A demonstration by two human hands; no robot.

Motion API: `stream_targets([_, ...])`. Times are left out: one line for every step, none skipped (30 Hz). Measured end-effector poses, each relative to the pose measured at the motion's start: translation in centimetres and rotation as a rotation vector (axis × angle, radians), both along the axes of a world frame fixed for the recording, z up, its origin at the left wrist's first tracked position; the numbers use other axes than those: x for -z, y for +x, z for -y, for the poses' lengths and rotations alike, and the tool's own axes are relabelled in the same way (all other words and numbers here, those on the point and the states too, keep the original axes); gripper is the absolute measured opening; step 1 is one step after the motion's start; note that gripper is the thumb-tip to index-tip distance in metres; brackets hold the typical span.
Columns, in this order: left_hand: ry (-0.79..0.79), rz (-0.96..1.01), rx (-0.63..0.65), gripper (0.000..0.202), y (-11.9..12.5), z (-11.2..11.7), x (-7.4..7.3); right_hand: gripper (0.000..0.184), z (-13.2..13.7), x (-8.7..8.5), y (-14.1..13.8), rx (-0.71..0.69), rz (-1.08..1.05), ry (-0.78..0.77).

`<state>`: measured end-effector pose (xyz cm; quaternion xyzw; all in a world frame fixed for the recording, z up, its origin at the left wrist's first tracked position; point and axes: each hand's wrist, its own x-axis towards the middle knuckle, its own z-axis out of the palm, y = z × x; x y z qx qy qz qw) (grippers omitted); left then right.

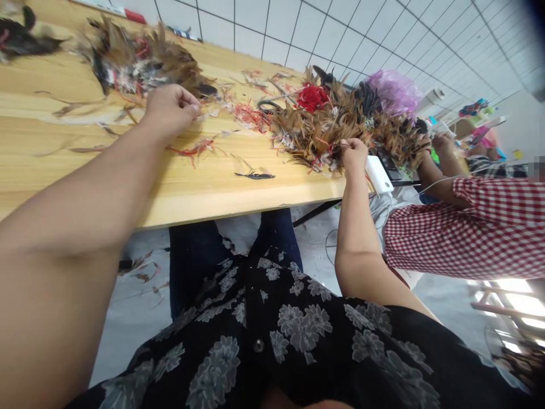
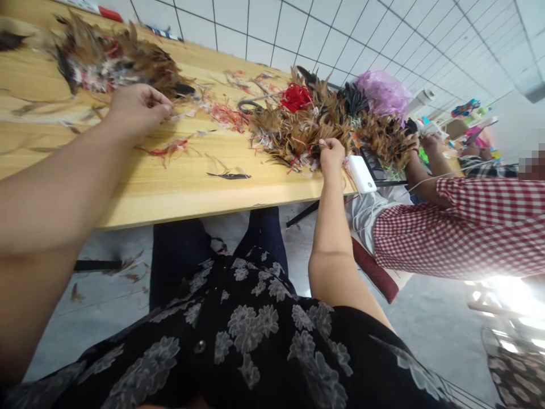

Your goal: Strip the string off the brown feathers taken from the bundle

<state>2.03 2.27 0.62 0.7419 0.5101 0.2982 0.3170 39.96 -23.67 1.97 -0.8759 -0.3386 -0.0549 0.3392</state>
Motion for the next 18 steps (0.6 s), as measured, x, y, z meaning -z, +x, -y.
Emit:
stream_targets([0.002, -0.010, -0.001, 0.023, 0.0, 0.0, 0.0, 0.017, 0.0, -0.2, 0.1, 0.025, 0.047, -0.004])
stream_targets([0.004, -0.019, 0.002, 0.024, 0.0, 0.1, -0.1, 0.015, 0.0, -0.4, 0.0, 0.045, 0.089, -0.017])
stream_targets([0.006, -0.026, 0.008, 0.024, -0.1, 0.1, -0.1, 0.015, -0.1, -0.6, -0.1, 0.035, 0.140, -0.050])
stream_targets([0.006, -0.029, 0.018, 0.024, -0.1, 0.1, -0.2, 0.016, -0.1, -0.9, -0.4, -0.007, 0.190, -0.099])
stream_targets([0.007, -0.027, 0.022, 0.023, -0.2, 0.1, -0.2, 0.018, -0.2, -1.2, -0.8, -0.060, 0.236, -0.153])
stream_targets([0.004, -0.022, 0.028, 0.022, -0.2, 0.1, -0.2, 0.020, -0.2, -1.4, -1.2, -0.114, 0.273, -0.205])
stream_targets([-0.002, -0.012, 0.035, 0.022, -0.2, 0.1, -0.2, 0.021, -0.4, -1.6, -1.8, -0.166, 0.300, -0.252])
stream_targets([-0.012, 0.004, 0.037, 0.023, -0.2, 0.1, -0.2, 0.024, -0.6, -1.7, -2.5, -0.209, 0.317, -0.287])
stream_targets([-0.022, 0.022, 0.036, 0.025, -0.3, 0.0, -0.1, 0.027, -0.8, -1.8, -3.2, -0.239, 0.328, -0.307])
stream_targets([-0.036, 0.038, 0.035, 0.026, -0.2, 0.0, -0.1, 0.029, -1.0, -1.8, -3.9, -0.260, 0.335, -0.315])
stream_targets([-0.050, 0.051, 0.037, 0.027, -0.2, 0.0, -0.1, 0.031, -1.2, -1.9, -4.7, -0.271, 0.341, -0.318])
stream_targets([-0.055, 0.065, 0.033, 0.027, -0.2, 0.0, -0.1, 0.031, -1.4, -2.0, -5.5, -0.276, 0.350, -0.317])
stream_targets([-0.050, 0.074, 0.020, 0.027, -0.2, 0.0, -0.2, 0.032, -1.6, -2.1, -6.4, -0.281, 0.361, -0.316])
stream_targets([-0.032, 0.081, 0.014, 0.026, -0.2, 0.0, -0.2, 0.033, -1.7, -2.3, -7.2, -0.281, 0.376, -0.313])
stream_targets([-0.011, 0.085, 0.010, 0.024, -0.1, 0.0, -0.3, 0.036, -1.9, -2.5, -8.0, -0.277, 0.392, -0.310])
stream_targets([0.014, 0.088, 0.004, 0.022, -0.1, -0.1, -0.5, 0.039, -2.0, -2.7, -8.7, -0.270, 0.407, -0.305])
stream_targets([0.039, 0.088, 0.003, 0.018, 0.0, -0.1, -0.6, 0.042, -2.1, -2.9, -9.3, -0.256, 0.425, -0.299])
stream_targets([0.061, 0.088, 0.000, 0.014, 0.0, -0.1, -0.8, 0.044, -2.3, -3.1, -9.8, -0.262, 0.444, -0.294])
